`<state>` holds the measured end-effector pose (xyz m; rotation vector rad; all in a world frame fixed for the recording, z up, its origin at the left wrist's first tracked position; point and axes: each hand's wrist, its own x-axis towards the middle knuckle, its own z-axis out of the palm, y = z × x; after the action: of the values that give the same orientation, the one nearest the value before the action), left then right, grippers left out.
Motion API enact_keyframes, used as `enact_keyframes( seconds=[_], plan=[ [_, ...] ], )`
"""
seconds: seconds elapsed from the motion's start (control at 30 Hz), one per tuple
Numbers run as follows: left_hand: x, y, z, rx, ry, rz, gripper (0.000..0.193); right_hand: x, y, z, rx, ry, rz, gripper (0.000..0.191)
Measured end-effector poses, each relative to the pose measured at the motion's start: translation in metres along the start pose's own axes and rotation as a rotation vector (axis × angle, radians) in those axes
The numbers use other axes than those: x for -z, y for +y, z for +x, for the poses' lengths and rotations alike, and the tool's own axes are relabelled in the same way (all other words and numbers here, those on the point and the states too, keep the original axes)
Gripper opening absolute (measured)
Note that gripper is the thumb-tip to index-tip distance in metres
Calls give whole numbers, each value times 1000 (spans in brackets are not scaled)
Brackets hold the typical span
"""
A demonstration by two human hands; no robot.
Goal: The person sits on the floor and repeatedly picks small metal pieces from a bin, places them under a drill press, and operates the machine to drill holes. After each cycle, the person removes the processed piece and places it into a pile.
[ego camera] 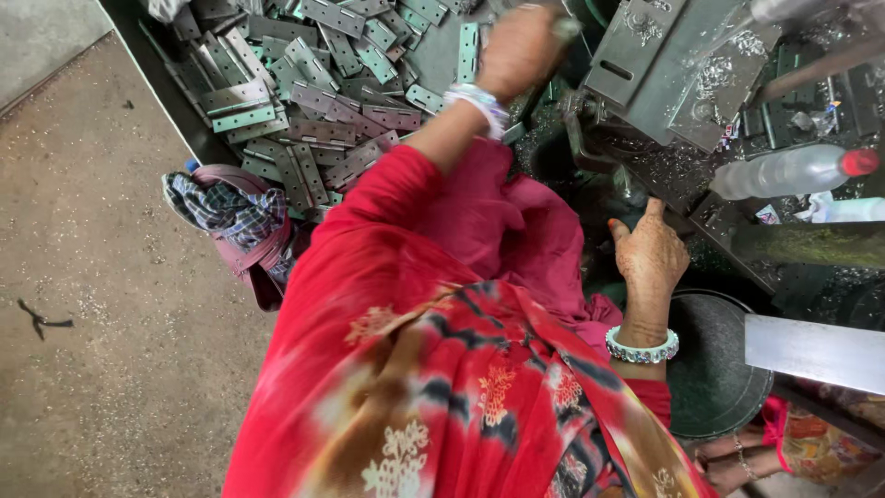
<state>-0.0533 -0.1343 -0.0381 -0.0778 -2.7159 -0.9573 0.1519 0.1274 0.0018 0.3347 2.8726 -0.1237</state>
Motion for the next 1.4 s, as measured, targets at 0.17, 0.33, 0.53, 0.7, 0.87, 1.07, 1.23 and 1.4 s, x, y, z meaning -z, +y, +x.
enact_keyframes(
  seconds=[0.17, 0.33, 0.53, 0.7, 0.87, 1.07, 1.23, 1.4],
  plan=[
    [37, -131, -26, 109, 146, 341, 17, -4, -3, -5, 8, 27, -25, 64],
    [-5, -131, -43, -82, 155, 317, 59, -3, -12, -10, -35, -12, -27, 60],
    [-18, -117, -22, 247, -23, 327, 59, -4, -19, -13, -8, 72, 58, 56],
    [7, -115, -34, 349, -33, 226, 59, -10, -20, -12, 9, 90, 90, 51],
    [27, -118, -51, 149, -12, 382, 44, -15, -21, -10, 17, 116, 127, 48],
    [37, -135, -71, 97, -29, 585, 17, -21, -23, -8, 2, 110, 188, 49],
    [37, -121, -71, 6, 49, 616, 23, -25, -25, -7, -10, 127, 246, 49],
    [39, -109, -73, 50, -62, 551, 25, -36, -26, -3, -14, 132, 252, 50]
  ],
)
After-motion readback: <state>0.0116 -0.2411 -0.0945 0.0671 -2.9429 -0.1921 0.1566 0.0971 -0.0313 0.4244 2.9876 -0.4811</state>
